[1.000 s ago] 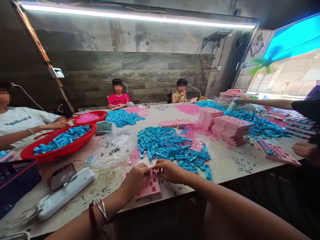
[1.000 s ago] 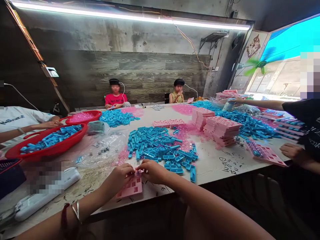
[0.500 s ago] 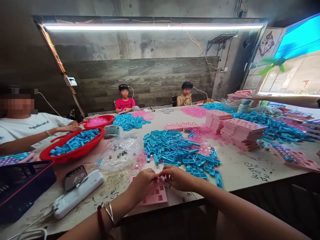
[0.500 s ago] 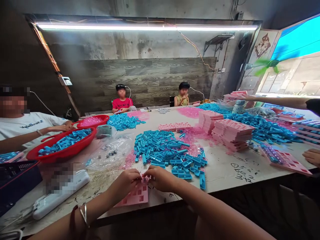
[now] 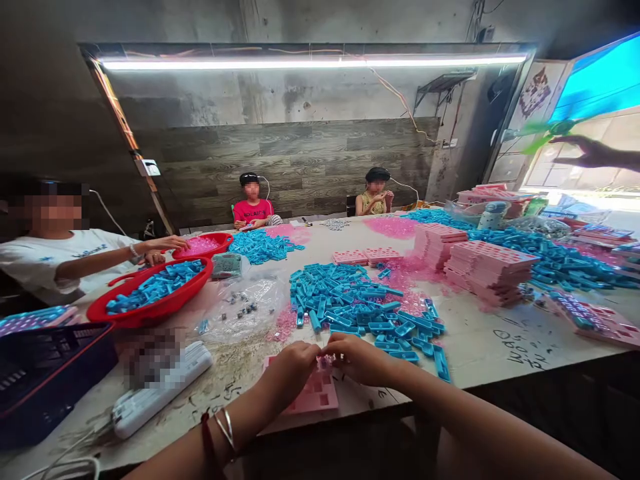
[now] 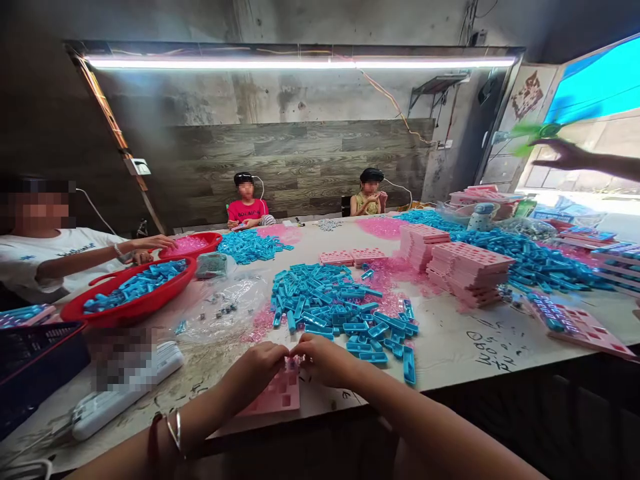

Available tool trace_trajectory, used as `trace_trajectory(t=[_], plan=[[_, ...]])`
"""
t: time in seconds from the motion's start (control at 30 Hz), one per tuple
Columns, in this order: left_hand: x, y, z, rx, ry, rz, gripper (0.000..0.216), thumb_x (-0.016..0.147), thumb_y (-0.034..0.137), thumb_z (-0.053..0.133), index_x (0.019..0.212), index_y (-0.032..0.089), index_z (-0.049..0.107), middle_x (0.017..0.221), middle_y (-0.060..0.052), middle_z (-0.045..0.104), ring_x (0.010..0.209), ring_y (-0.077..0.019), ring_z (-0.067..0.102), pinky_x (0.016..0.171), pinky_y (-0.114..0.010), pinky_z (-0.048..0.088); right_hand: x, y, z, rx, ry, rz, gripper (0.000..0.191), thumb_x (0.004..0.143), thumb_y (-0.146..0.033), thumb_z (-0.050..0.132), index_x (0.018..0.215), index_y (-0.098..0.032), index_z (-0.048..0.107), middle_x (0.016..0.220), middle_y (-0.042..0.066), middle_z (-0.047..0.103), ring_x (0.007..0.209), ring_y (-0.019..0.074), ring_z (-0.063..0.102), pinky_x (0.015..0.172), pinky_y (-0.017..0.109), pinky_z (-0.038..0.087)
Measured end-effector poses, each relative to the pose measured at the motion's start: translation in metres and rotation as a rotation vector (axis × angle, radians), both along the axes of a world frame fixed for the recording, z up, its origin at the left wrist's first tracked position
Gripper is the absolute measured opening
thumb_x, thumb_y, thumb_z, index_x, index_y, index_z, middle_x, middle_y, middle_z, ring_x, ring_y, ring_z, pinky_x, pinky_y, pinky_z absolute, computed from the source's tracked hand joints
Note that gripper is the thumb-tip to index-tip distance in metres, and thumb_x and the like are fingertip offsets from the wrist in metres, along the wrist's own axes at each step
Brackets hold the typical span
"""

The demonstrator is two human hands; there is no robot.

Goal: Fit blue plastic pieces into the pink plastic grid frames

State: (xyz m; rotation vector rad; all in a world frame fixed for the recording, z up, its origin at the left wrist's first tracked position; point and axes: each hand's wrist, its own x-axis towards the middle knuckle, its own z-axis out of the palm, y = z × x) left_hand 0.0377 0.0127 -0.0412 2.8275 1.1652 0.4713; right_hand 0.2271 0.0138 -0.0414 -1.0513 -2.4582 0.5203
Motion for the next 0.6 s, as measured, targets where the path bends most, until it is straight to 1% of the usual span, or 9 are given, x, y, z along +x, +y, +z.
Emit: trace_trajectory(t=[0.07, 0.17, 0.27, 0.37, 0.43, 0.5, 0.6], plan=[[0.000, 0.000, -0.001, 0.038, 0.045, -0.033, 0.021, 0.084, 0.007, 0.039, 0.087, 0.014, 0.058, 0.079, -0.006, 0.063, 0.073, -0.0179, 0.059, 0.065, -0.028, 0.047, 0.001, -0.001, 0.005, 0.007, -0.002, 0.016, 0.035, 0.073, -0.004, 0.049, 0.101, -0.021, 0.064, 0.088, 0.006, 0.060, 0.079, 0.0142, 0.057, 0.072, 0.025, 0.045], [-0.001, 0.000, 0.002, 0.000, 0.000, -0.041, 0.021, 0.082, 0.006, 0.041, 0.094, 0.016, 0.056, 0.084, -0.005, 0.063, 0.078, -0.0174, 0.059, 0.070, -0.029, 0.048, 0.003, -0.001, 0.009, 0.034, 0.019, -0.005, 0.034, 0.073, -0.004, 0.049, 0.101, -0.018, 0.063, 0.085, 0.006, 0.061, 0.073, 0.0131, 0.057, 0.069, 0.025, 0.045], [-0.005, 0.001, 0.007, -0.070, -0.085, -0.020, 0.020, 0.079, 0.010, 0.049, 0.097, 0.017, 0.055, 0.091, -0.005, 0.063, 0.086, -0.0171, 0.058, 0.077, -0.029, 0.047, 0.004, 0.001, 0.007, 0.062, 0.099, -0.058, 0.032, 0.073, -0.007, 0.051, 0.101, -0.014, 0.061, 0.085, 0.007, 0.062, 0.069, 0.0120, 0.057, 0.067, 0.025, 0.046], [-0.011, 0.004, 0.010, -0.057, -0.086, -0.003, 0.027, 0.077, 0.016, 0.054, 0.104, 0.018, 0.053, 0.100, -0.006, 0.061, 0.095, -0.0191, 0.055, 0.083, -0.032, 0.045, 0.001, 0.001, 0.003, 0.073, 0.202, -0.084, 0.028, 0.072, -0.008, 0.052, 0.098, -0.015, 0.060, 0.084, 0.005, 0.061, 0.066, 0.0103, 0.057, 0.064, 0.023, 0.046], [-0.015, 0.006, 0.010, -0.031, -0.054, 0.002, 0.028, 0.076, 0.022, 0.056, 0.104, 0.018, 0.053, 0.102, -0.007, 0.059, 0.098, -0.0213, 0.053, 0.085, -0.034, 0.044, -0.004, 0.000, 0.001, 0.102, 0.246, -0.090, 0.024, 0.070, -0.008, 0.053, 0.092, -0.015, 0.059, 0.080, 0.004, 0.060, 0.064, 0.0095, 0.055, 0.062, 0.022, 0.045], [-0.019, 0.008, 0.010, -0.029, -0.025, -0.007, 0.027, 0.076, 0.027, 0.057, 0.101, 0.018, 0.054, 0.101, -0.007, 0.059, 0.097, -0.0220, 0.053, 0.083, -0.035, 0.044, -0.011, -0.002, -0.002, 0.137, 0.276, -0.089, 0.020, 0.069, -0.007, 0.053, 0.086, -0.015, 0.058, 0.077, 0.002, 0.058, 0.064, 0.0093, 0.054, 0.061, 0.021, 0.044], [-0.021, 0.010, 0.010, -0.046, -0.003, -0.013, 0.022, 0.076, 0.027, 0.055, 0.096, 0.018, 0.054, 0.097, -0.006, 0.059, 0.093, -0.0209, 0.054, 0.080, -0.032, 0.044, -0.020, -0.003, -0.005, 0.162, 0.294, -0.076, 0.020, 0.067, -0.004, 0.052, 0.082, -0.016, 0.056, 0.077, 0.002, 0.056, 0.065, 0.0092, 0.052, 0.060, 0.020, 0.043]])
